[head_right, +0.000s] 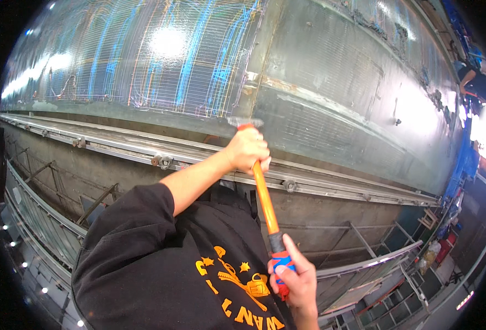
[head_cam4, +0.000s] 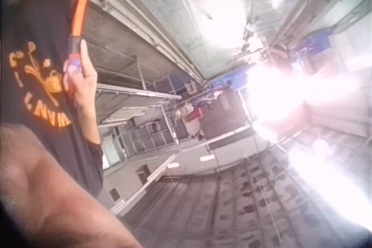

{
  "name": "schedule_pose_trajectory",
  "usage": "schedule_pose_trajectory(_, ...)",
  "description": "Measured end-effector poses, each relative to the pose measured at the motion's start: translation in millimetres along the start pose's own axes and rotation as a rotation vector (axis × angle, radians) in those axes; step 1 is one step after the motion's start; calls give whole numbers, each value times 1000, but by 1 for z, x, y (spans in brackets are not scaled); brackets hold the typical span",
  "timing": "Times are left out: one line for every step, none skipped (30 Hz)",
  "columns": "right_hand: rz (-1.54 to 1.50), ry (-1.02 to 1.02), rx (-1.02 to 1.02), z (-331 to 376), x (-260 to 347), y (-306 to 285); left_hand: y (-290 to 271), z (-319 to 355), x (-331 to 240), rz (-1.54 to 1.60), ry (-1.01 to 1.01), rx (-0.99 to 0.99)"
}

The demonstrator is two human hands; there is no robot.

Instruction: The person uses a long-handled squeegee to wipe a large vertical glass pane in a warehouse-like space. They repeatedly pull the squeegee downward and upward across the surface, clearing streaks and residue from the glass.

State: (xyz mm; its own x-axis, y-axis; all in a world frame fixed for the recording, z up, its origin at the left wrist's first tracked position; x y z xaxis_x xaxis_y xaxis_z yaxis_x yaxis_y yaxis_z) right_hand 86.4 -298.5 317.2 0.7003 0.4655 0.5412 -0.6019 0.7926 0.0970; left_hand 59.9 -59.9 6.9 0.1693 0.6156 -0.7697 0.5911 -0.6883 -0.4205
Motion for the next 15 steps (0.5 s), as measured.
schedule_pose_trajectory(-51,9,-10,-12,20,6,-2,-13,11,-25,3,-7)
schedule_pose_trajectory(-50,-6,7,-27,34,8,-4,-31,27,-58,14,-17)
schedule_pose_trajectory(-39,-8,15,-40,50,11,-5,-45,42,-44,16,-31)
schedule_pose_trajectory(-27,-7,22,-53,67,16,-7,-60,57,-27,12,-38)
schedule_pose_trajectory(-20,-16,7,-63,83,20,-8,-77,68,-4,15,-40)
schedule_pose_trajectory(-25,-5,-18,-74,101,26,-11,-94,81,20,18,-42)
schedule_pose_trajectory(-37,-14,-28,-91,117,34,-16,-114,97,-18,45,-51)
schedule_pose_trajectory(-46,-30,-34,-107,132,41,-19,-137,119,20,64,-88)
schedule_pose_trajectory(-15,-33,-44,-120,152,47,-20,-150,130,-20,52,-92)
schedule_pose_trajectory(-22,-70,-26,-131,179,50,-22,-167,142,-56,42,-96)
schedule_pose_trajectory(-4,-82,-41,-138,201,61,-24,-182,156,-51,52,-111)
schedule_pose_trajectory(14,-94,-57,-149,218,71,-28,-199,173,-45,61,-126)
schedule_pose_trajectory(55,-133,-28,-167,227,80,-32,-220,188,-37,71,-149)
schedule_pose_trajectory(17,-134,-46,-179,234,82,-40,-238,205,-87,124,-120)
schedule_pose_trajectory(-14,-148,-36,-196,244,83,-44,-255,221,-79,126,-113)
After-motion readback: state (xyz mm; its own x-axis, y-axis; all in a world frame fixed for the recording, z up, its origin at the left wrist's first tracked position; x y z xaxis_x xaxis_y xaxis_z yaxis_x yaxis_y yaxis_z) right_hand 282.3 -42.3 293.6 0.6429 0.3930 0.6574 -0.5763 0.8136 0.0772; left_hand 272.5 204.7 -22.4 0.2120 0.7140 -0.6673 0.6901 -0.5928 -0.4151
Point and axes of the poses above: each hand's wrist, its own z-axis away from the middle knuckle, its own y-axis out of the palm, x = y × z, the point moved 1 cm from there along -z, towards the middle knuckle, and after that the axes turned 7 degrees about -y, right-handed, at the moved point
